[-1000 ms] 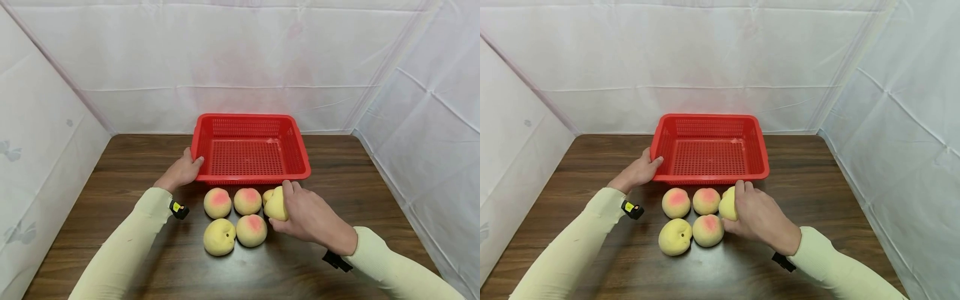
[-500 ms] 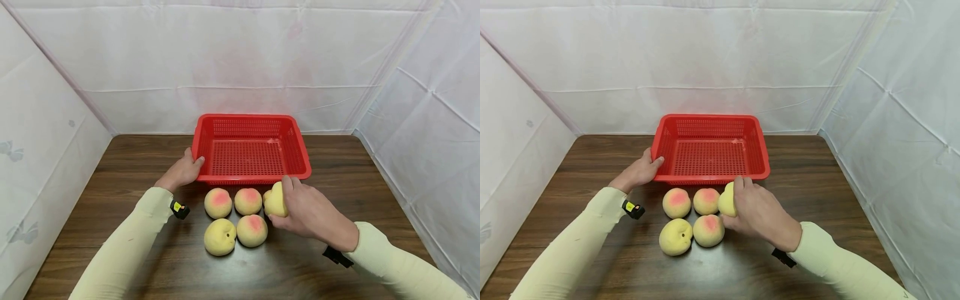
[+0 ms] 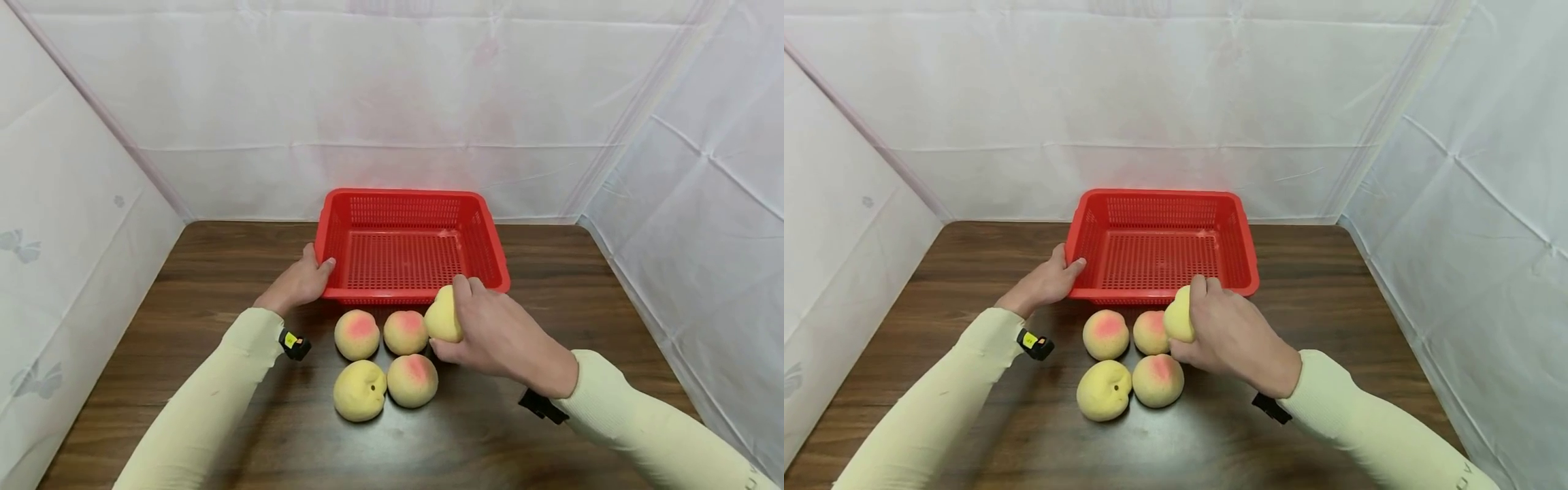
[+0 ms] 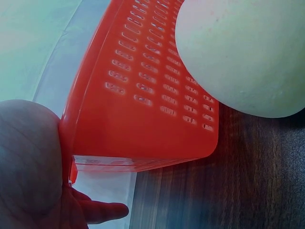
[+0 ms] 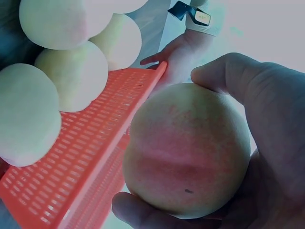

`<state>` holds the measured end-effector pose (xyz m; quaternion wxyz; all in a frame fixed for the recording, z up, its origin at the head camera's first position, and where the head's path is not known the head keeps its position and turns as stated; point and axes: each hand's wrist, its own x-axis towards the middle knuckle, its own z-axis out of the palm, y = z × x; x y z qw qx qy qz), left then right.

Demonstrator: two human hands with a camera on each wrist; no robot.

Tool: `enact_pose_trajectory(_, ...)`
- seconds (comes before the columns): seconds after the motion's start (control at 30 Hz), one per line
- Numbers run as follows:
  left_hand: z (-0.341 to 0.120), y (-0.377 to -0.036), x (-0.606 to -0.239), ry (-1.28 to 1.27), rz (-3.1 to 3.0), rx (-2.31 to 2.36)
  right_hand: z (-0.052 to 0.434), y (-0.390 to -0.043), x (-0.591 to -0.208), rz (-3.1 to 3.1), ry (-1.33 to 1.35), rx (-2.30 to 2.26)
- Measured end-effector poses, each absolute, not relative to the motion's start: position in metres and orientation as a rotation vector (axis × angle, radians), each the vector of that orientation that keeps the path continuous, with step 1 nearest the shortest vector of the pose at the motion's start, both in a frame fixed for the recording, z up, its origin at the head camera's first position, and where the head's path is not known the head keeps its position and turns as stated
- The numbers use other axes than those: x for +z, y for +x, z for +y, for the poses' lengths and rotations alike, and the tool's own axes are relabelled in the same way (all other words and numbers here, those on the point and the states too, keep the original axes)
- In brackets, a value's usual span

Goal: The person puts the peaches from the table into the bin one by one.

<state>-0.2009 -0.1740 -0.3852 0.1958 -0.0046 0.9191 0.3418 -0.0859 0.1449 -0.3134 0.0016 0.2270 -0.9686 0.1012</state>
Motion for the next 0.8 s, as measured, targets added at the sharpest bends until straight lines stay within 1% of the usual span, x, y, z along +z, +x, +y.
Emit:
enact_pose_trajectory(0.33,-0.175,-0.199,-0.385,-0.012,2.589,0.947,0.134,-0.104,-0.303,-3.019,0.713,0.271)
enact_pose_trajectory(0.8,-0.173,-0.201,-0.386,-0.022,2.582,0.949,0.127,-0.122,-0.296,-3.07,0.687,0.336)
